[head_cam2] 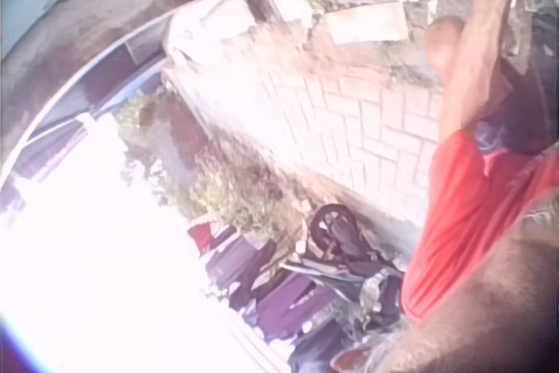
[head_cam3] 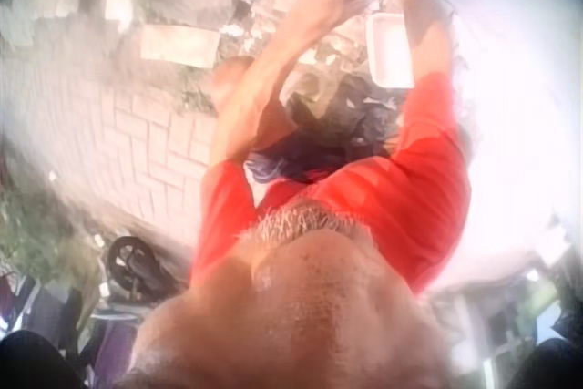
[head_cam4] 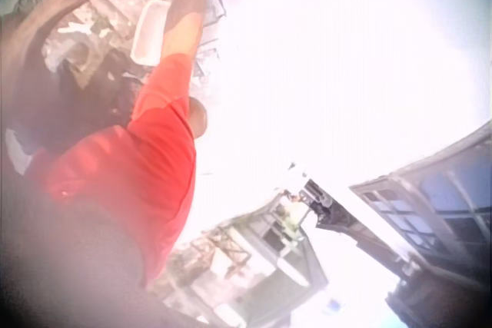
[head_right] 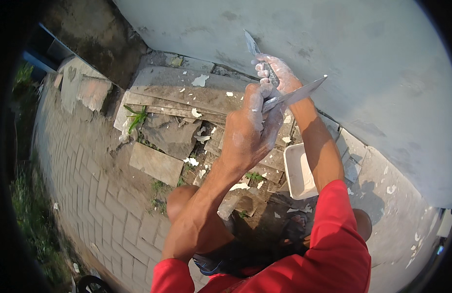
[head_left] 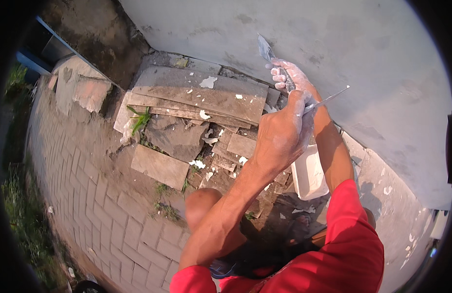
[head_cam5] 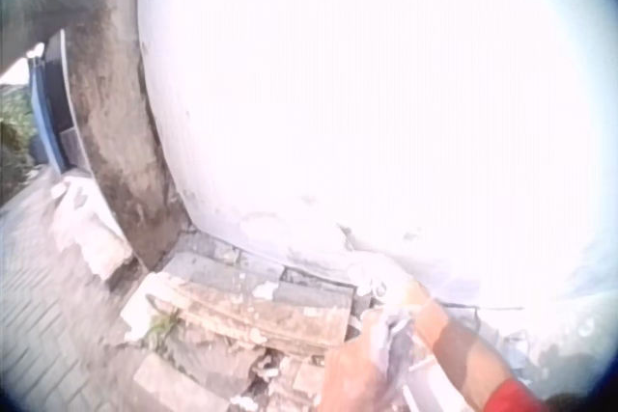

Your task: The person scoops plaster from a container with a putty knife and applies it onto a wall, spreading and smoothing it with putty knives.

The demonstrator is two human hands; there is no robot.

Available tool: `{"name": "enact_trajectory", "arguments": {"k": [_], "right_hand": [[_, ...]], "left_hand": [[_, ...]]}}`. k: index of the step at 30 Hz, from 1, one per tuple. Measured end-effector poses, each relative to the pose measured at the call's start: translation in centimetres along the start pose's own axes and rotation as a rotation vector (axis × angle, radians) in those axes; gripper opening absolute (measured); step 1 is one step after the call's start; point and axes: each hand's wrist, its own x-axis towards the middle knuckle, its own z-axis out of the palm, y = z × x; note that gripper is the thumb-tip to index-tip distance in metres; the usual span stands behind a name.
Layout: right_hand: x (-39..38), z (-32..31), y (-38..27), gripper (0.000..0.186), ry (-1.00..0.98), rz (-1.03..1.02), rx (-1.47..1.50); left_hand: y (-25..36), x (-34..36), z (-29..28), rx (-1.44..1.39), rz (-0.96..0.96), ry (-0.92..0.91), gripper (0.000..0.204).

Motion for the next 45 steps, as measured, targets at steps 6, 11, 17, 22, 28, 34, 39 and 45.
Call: {"name": "enact_trajectory", "arguments": {"k": [6,11,17,22,28,34,39,45], "right_hand": [[-4.6,-3.2,-2.0,0.030,-0.035,-0.010,0.003],[-8.3,-6.7,-3.6,0.030,0.058,-0.048,-0.029],[-14.5,-14.3,-7.3,0.035,-0.053,-0.048,-0.077],[-23.0,-17.9,-9.5,0.034,0.091,-0.062,-0.109],[-36.1,-20.6,-6.3,0.034,0.437,-0.326,-0.258],[-33.9,-8.4,-1.2,0.032,0.567,-0.693,-1.006],[-29.0,-6.1,-0.5,0.056,0.369,-1.090,-1.747],[-26.8,-8.7,1.3,0.076,0.436,-1.146,-1.852]], "left_hand": [[-0.2,0.2,2.0,0.043,-0.055,-0.010,0.032],[0.0,0.2,3.4,0.027,-0.080,-0.065,0.029],[0.0,0.1,4.6,0.092,-0.025,-0.081,0.030],[0.4,-0.2,4.3,0.140,-0.051,-0.137,0.030],[0.3,-0.7,5.9,-0.057,-0.248,-0.061,0.025],[-3.1,-1.9,5.8,-1.132,-0.911,0.190,0.018],[-1.4,-1.8,6.1,-1.172,-0.982,0.092,0.025],[0.6,-1.7,5.0,-1.203,-0.792,0.241,0.023]]}}
